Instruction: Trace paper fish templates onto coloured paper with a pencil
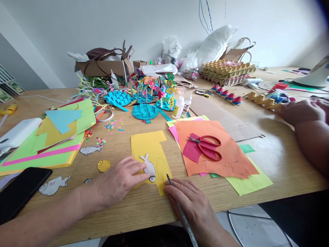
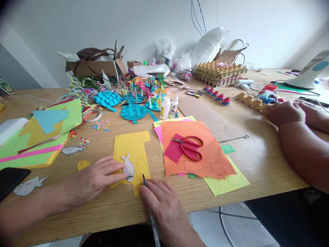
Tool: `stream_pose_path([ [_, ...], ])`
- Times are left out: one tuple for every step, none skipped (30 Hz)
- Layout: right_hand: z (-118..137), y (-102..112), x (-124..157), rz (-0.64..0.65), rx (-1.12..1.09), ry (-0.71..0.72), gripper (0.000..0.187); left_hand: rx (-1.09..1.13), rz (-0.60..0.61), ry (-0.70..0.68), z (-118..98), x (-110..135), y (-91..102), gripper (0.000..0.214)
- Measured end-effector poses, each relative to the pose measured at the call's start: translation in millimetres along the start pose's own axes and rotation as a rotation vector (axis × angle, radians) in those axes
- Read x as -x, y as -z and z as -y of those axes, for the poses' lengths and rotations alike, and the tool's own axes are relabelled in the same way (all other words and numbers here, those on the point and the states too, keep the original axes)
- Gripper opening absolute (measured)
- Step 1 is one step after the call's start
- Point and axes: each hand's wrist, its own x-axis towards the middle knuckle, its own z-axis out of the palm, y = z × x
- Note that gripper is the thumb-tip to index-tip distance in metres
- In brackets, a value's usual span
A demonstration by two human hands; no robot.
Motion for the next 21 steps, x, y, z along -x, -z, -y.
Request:
stream_pose_path([
  [0, -1, 0, 0.005, 0.001, 0.003, 0.024, -0.016, -0.001, -0.010, -2, 2, -0.9, 0.036],
  [-1, -1, 1, 0.008, 0.005, 0.006, 0.024, -0.029, 0.002, -0.017, -4, 4, -2.2, 0.037],
  [-1, -1, 1, 0.008, 0.009, 0.008, 0.024, -0.035, 0.008, -0.022, -6, 5, -3.8, 0.036],
  [-1, -2, 1, 0.006, 0.014, 0.011, 0.023, -0.038, 0.011, -0.028, -7, 6, -5.6, 0.036],
  [-1, -2, 0, -0.001, 0.020, 0.014, 0.023, -0.038, 0.014, -0.033, -7, 6, -7.3, 0.035],
  [-1, -1, 0, -0.007, 0.024, 0.019, 0.023, -0.038, 0.015, -0.037, -6, 6, -8.8, 0.034],
  [-1, -1, -1, -0.014, 0.028, 0.025, 0.023, -0.038, 0.016, -0.041, -5, 6, -10.1, 0.034],
  [-1, 0, -1, -0.020, 0.031, 0.032, 0.024, -0.038, 0.017, -0.043, -4, 6, -11.1, 0.034],
  [-1, 0, -1, -0.024, 0.033, 0.035, 0.025, -0.037, 0.018, -0.045, -3, 5, -11.7, 0.034],
  [-1, 0, -2, -0.027, 0.036, 0.037, 0.026, -0.034, 0.022, -0.046, -3, 5, -12.0, 0.034],
  [-1, 1, -2, -0.027, 0.038, 0.038, 0.027, -0.030, 0.030, -0.050, -2, 5, -12.1, 0.034],
  [-1, 0, -1, -0.027, 0.041, 0.039, 0.027, -0.026, 0.036, -0.055, -2, 5, -12.1, 0.035],
  [-1, 0, -1, -0.028, 0.045, 0.040, 0.027, -0.021, 0.038, -0.061, -2, 4, -11.9, 0.035],
  [-1, 0, 0, -0.027, 0.048, 0.042, 0.027, -0.017, 0.036, -0.067, -2, 4, -11.7, 0.035],
  [-2, 0, 0, -0.025, 0.049, 0.044, 0.027, -0.014, 0.033, -0.073, -2, 4, -11.3, 0.035],
  [-2, -1, 0, -0.023, 0.048, 0.044, 0.026, -0.013, 0.028, -0.078, -2, 4, -10.8, 0.035],
  [-2, -1, 1, -0.022, 0.046, 0.042, 0.026, -0.013, 0.021, -0.086, -2, 3, -10.0, 0.034],
  [-2, -1, 1, -0.020, 0.044, 0.041, 0.026, -0.015, 0.014, -0.094, -2, 2, -8.9, 0.033],
  [-3, -1, 1, -0.020, 0.042, 0.041, 0.026, -0.020, 0.007, -0.102, -1, 1, -7.4, 0.032],
  [-3, -1, 1, -0.021, 0.042, 0.042, 0.026, -0.025, -0.002, -0.106, 0, 0, -5.7, 0.031],
  [-3, -1, 1, -0.021, 0.043, 0.042, 0.026, -0.032, -0.011, -0.103, 2, -2, -3.5, 0.030],
])
